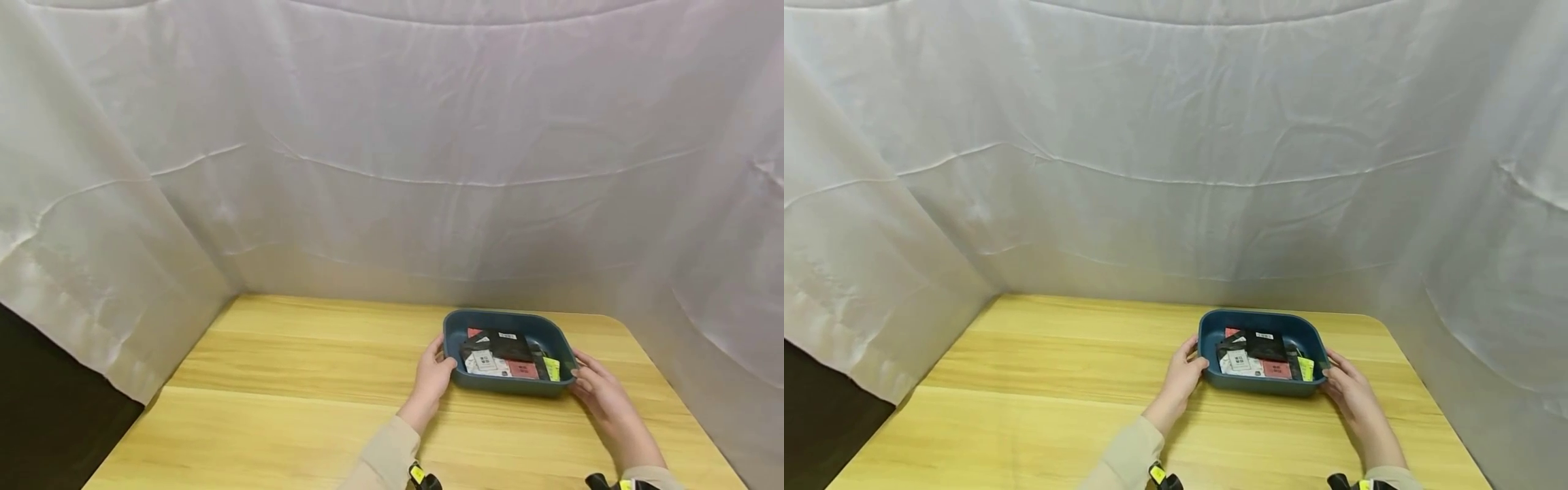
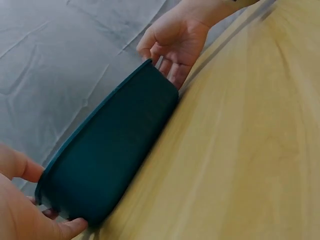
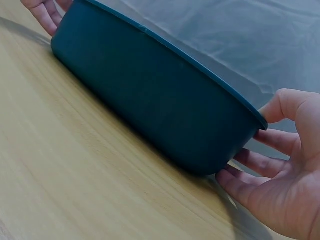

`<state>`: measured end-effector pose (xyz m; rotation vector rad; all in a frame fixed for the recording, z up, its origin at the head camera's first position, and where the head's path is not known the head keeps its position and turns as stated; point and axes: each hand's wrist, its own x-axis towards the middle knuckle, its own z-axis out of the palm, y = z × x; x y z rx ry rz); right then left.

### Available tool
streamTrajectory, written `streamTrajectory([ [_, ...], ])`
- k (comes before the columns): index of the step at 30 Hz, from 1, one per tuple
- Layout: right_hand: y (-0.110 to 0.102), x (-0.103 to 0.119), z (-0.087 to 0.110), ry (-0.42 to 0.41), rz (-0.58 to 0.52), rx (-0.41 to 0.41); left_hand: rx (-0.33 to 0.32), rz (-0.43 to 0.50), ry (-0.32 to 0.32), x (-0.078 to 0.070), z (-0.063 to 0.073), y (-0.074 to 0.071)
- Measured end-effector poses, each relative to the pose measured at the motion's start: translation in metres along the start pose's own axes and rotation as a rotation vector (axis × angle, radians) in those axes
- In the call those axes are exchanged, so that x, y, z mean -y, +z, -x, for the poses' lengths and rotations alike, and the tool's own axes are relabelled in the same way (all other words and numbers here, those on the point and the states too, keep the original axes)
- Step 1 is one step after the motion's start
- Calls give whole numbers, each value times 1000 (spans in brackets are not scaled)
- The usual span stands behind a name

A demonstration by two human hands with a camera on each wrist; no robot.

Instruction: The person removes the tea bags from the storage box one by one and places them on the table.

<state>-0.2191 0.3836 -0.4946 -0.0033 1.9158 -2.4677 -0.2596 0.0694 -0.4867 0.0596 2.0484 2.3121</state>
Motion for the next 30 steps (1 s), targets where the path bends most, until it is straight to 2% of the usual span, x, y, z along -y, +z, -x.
streamTrajectory([
  [8,-1,-2,-2,14,36,-3,-75,-279,65,-17,-9,-4],
  [13,-2,-2,-2,31,55,0,-68,-382,152,-32,-16,1],
  [18,-3,-4,-2,30,46,10,9,-495,229,-43,-26,10],
  [24,-4,-7,-3,9,42,10,95,-652,298,-48,-39,23],
  [27,-6,-8,-3,13,51,2,154,-639,277,-47,-43,29],
  [30,-7,-9,-2,16,70,1,234,-644,218,-44,-47,36],
])
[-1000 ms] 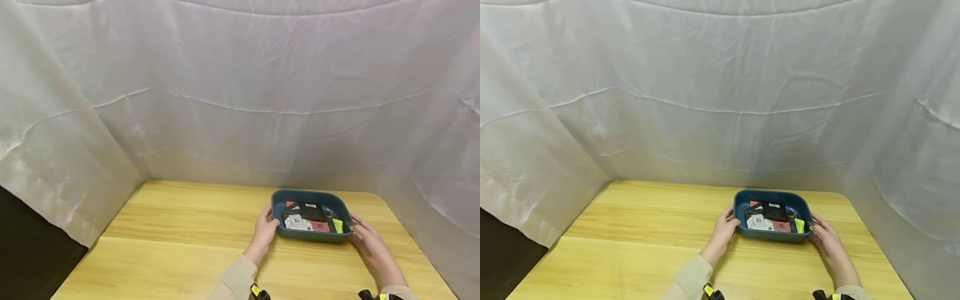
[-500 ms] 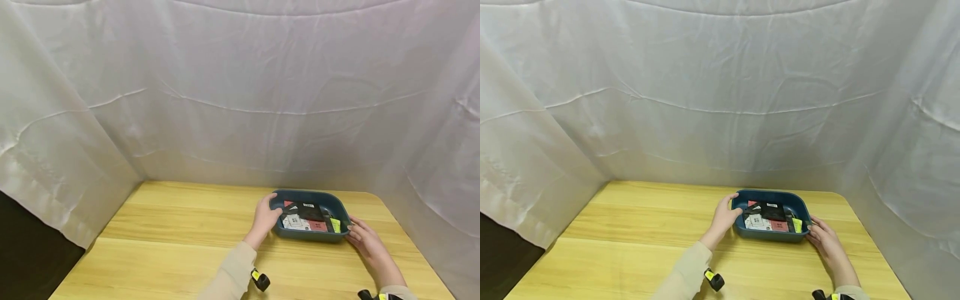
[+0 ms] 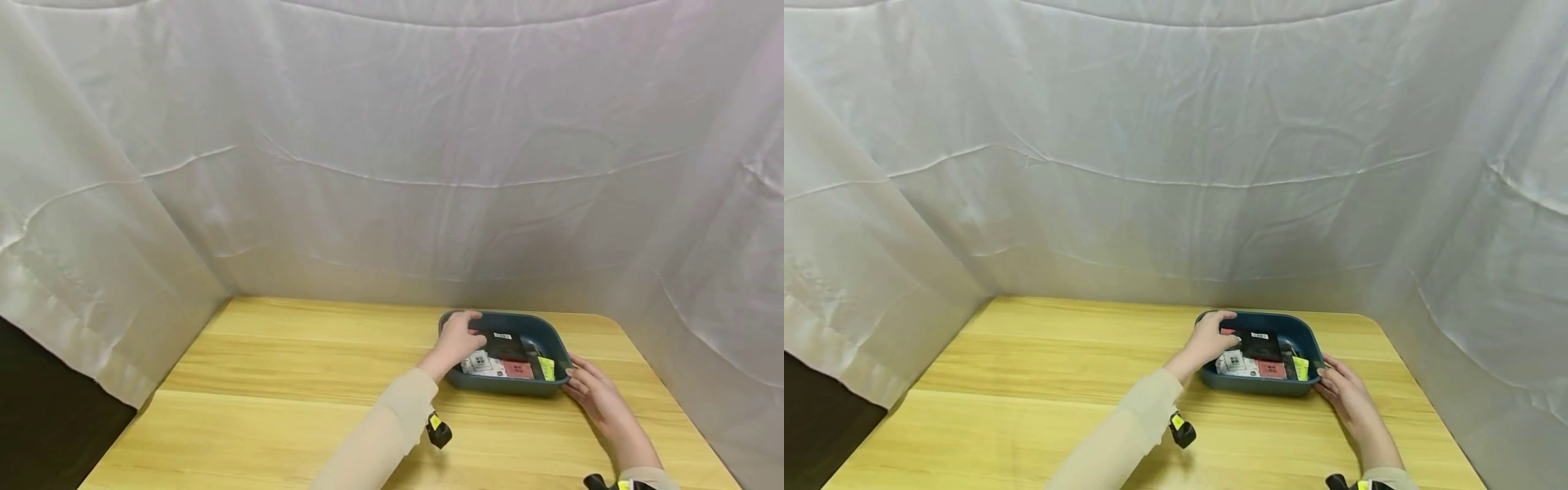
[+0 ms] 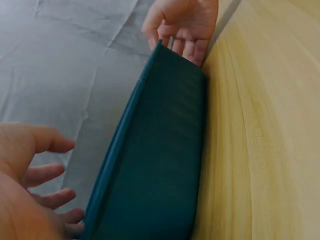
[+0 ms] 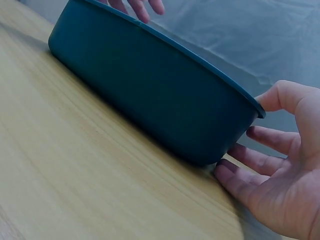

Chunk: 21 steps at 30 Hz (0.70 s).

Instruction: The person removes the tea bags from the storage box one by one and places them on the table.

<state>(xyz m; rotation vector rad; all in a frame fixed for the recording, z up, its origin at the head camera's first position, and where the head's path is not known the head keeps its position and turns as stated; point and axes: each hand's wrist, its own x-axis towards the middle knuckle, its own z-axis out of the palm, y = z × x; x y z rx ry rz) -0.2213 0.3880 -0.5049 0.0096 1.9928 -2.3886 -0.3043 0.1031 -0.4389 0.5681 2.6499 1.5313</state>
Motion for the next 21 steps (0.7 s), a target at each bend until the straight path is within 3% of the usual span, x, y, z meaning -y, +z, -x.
streamTrajectory([
  [6,-1,0,0,-5,34,2,160,-53,-43,-4,-8,12],
  [13,4,5,0,4,50,-30,232,-130,-35,-9,-20,23],
  [16,8,9,2,-44,312,-62,261,-219,-22,-12,-22,28],
  [20,16,17,4,-162,848,-133,322,-306,-4,-17,-25,34],
  [21,17,19,4,-181,940,-141,341,-310,-5,-19,-26,36],
])
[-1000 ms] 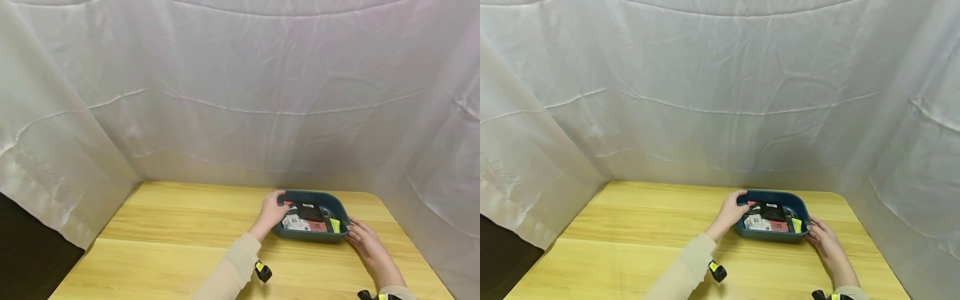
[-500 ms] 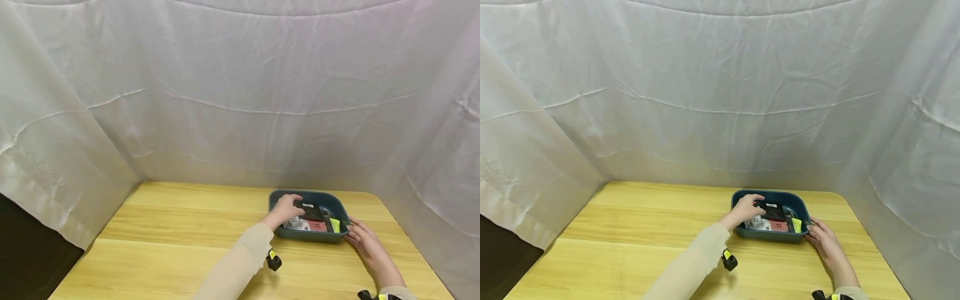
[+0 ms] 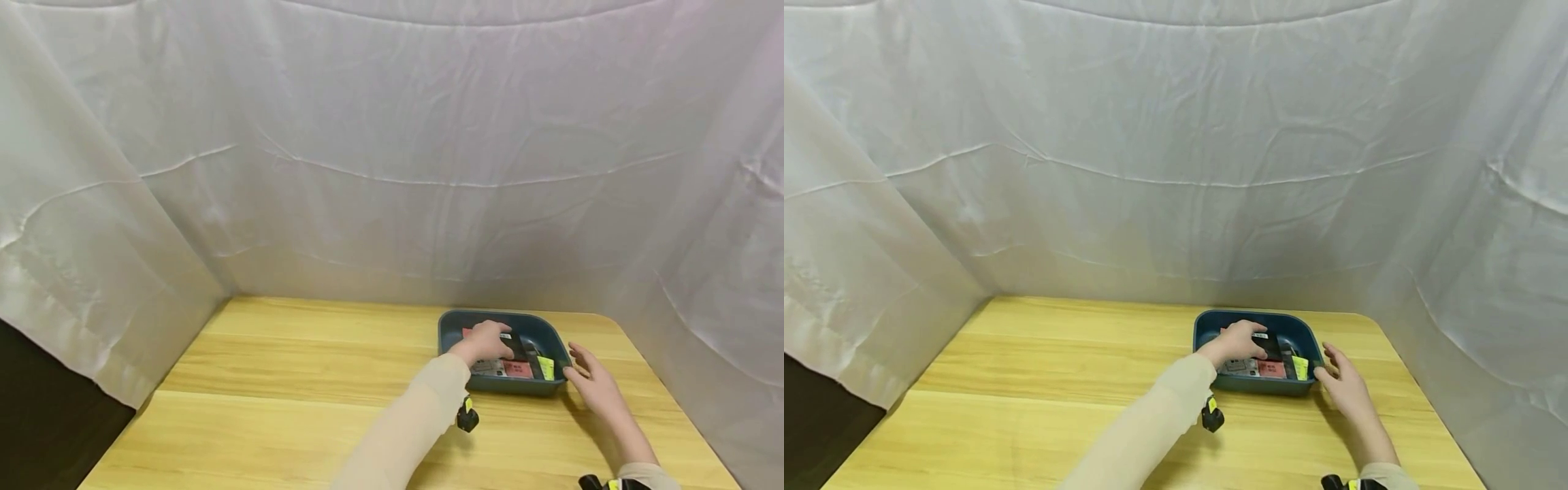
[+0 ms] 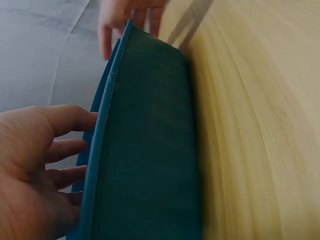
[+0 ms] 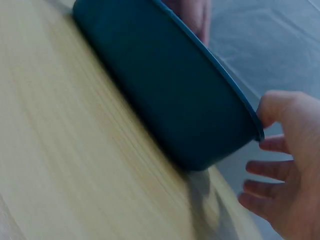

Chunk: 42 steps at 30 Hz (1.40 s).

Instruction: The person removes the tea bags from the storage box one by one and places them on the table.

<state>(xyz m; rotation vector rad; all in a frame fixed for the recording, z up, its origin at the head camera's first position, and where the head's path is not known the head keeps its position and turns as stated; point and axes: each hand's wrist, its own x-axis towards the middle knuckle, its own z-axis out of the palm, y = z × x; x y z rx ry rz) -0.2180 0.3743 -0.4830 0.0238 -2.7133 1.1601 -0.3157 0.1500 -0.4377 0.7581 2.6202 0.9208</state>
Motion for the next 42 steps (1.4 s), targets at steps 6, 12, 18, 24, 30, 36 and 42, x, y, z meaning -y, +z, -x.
streamTrajectory([
  [6,1,12,-14,-55,254,12,52,-102,4,-8,-8,1],
  [12,-5,13,-28,-133,412,20,76,-248,11,-8,-10,0],
  [18,-8,17,-30,-124,471,73,97,-249,-44,-6,-5,3],
  [24,-5,20,-29,-109,459,110,88,-269,-66,-5,-7,2],
  [30,-2,20,-27,-98,455,113,70,-259,-66,-5,-9,4],
  [36,0,18,-26,-93,453,114,5,-244,-85,-8,-9,5],
  [42,2,18,-27,-95,459,108,-13,-204,-105,-5,-7,3],
])
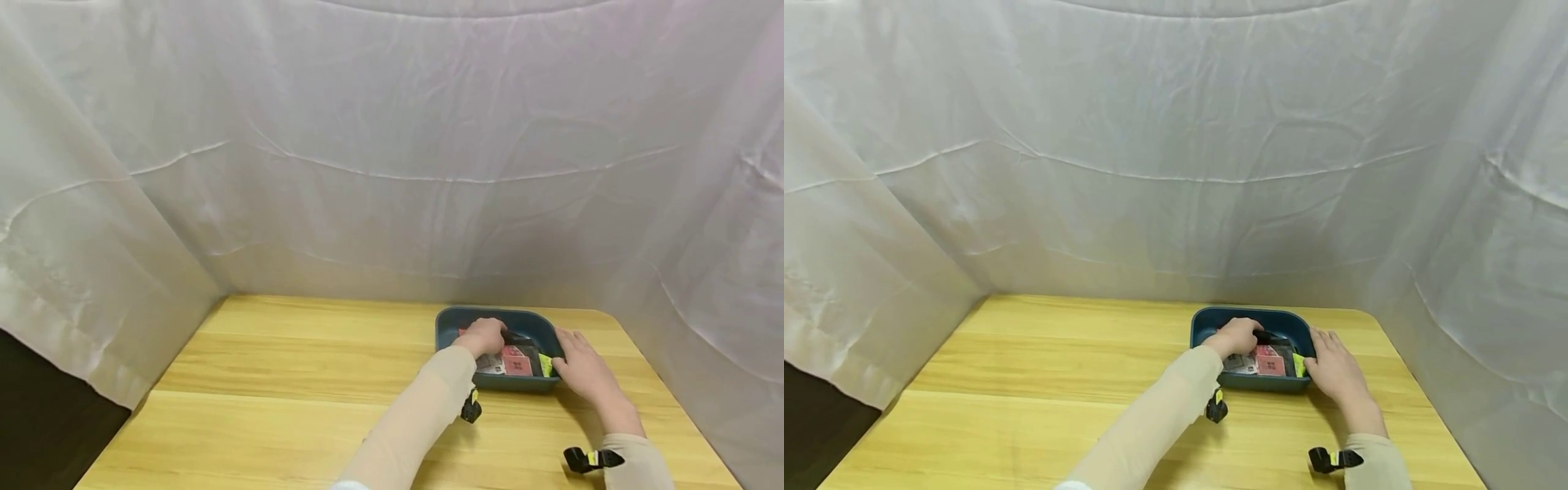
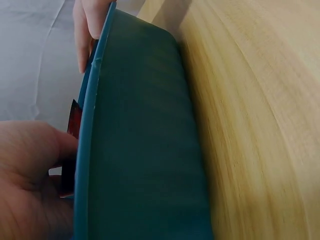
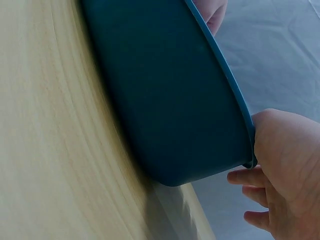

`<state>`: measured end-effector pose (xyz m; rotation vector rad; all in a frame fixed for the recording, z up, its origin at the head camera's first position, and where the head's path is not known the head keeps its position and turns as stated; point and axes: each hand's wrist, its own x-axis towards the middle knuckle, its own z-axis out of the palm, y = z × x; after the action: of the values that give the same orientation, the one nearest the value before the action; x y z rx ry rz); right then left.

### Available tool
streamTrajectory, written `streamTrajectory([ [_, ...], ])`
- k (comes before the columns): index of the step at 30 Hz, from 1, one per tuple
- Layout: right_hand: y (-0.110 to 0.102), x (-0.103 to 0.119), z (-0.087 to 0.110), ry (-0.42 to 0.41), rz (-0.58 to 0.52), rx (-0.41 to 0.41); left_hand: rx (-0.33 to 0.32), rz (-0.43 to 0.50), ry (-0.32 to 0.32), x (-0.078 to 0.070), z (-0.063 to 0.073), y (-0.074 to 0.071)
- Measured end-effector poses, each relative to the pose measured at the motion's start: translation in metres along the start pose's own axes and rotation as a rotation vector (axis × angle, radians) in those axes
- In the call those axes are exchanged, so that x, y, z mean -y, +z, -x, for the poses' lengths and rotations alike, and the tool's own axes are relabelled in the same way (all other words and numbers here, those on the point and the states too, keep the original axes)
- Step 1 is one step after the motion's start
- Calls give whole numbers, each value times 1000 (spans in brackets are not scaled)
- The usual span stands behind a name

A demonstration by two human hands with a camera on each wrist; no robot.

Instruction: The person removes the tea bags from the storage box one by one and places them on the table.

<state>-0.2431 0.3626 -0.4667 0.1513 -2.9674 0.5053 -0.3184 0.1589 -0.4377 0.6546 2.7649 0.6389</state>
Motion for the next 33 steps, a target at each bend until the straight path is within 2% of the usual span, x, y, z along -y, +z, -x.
streamTrajectory([
  [9,0,-2,-1,-3,15,-2,-55,10,-41,2,4,-9],
  [18,2,-4,-2,7,25,-12,-113,-38,-1,3,10,-20],
  [24,1,-3,-2,17,26,-15,-122,-29,53,6,13,-27],
  [29,0,-2,-1,23,22,-11,-159,0,126,11,12,-29],
  [33,2,-4,1,31,19,0,-175,32,183,16,17,-34],
])
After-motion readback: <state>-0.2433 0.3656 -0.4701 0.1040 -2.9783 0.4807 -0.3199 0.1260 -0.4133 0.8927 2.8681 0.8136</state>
